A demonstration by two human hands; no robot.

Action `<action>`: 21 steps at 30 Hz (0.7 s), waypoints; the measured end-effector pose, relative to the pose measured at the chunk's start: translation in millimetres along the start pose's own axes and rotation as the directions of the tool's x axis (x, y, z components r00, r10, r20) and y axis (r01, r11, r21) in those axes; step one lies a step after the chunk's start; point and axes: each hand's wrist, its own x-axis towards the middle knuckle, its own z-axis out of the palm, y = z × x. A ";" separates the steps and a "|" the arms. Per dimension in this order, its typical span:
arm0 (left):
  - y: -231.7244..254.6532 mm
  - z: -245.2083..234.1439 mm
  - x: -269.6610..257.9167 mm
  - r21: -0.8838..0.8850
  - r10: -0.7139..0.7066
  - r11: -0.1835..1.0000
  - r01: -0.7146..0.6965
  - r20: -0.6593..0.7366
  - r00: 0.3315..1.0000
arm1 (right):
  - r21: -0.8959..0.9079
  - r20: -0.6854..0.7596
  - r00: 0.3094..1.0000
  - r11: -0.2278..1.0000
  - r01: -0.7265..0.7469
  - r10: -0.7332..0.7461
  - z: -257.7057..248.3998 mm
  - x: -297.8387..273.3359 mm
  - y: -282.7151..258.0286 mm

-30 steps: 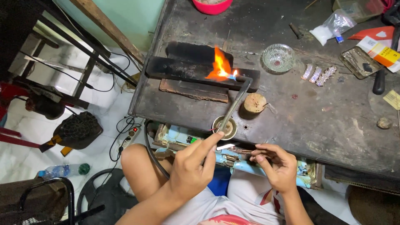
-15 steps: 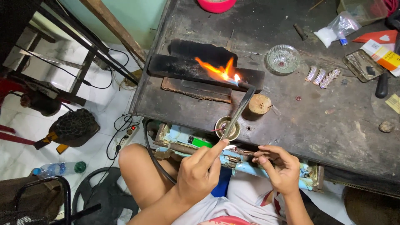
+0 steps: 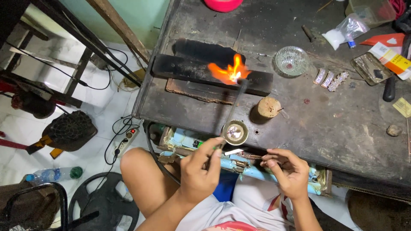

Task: Soldering metal jewelry components using a blowtorch and arranging small stones for assembly.

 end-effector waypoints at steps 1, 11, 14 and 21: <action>-7.7 -0.9 -3.2 -0.001 0.004 1.000 -0.004 0.000 1.000 | 0.000 -0.002 1.000 1.000 0.004 -0.004 0.3 0.7 -0.4; -50.4 -17.4 0.2 -0.636 -0.532 0.617 0.464 0.098 0.841 | -0.018 -0.010 1.000 1.000 -0.006 0.006 1.5 1.3 -0.4; -54.9 -17.4 3.5 -0.677 -0.550 0.565 0.472 0.117 0.827 | -0.028 -0.010 1.000 1.000 -0.007 0.006 1.4 1.4 -0.5; -54.7 -11.2 -1.0 -0.690 -0.551 0.539 0.482 0.144 0.822 | -0.037 0.003 1.000 0.999 0.006 -0.006 2.4 1.5 -4.5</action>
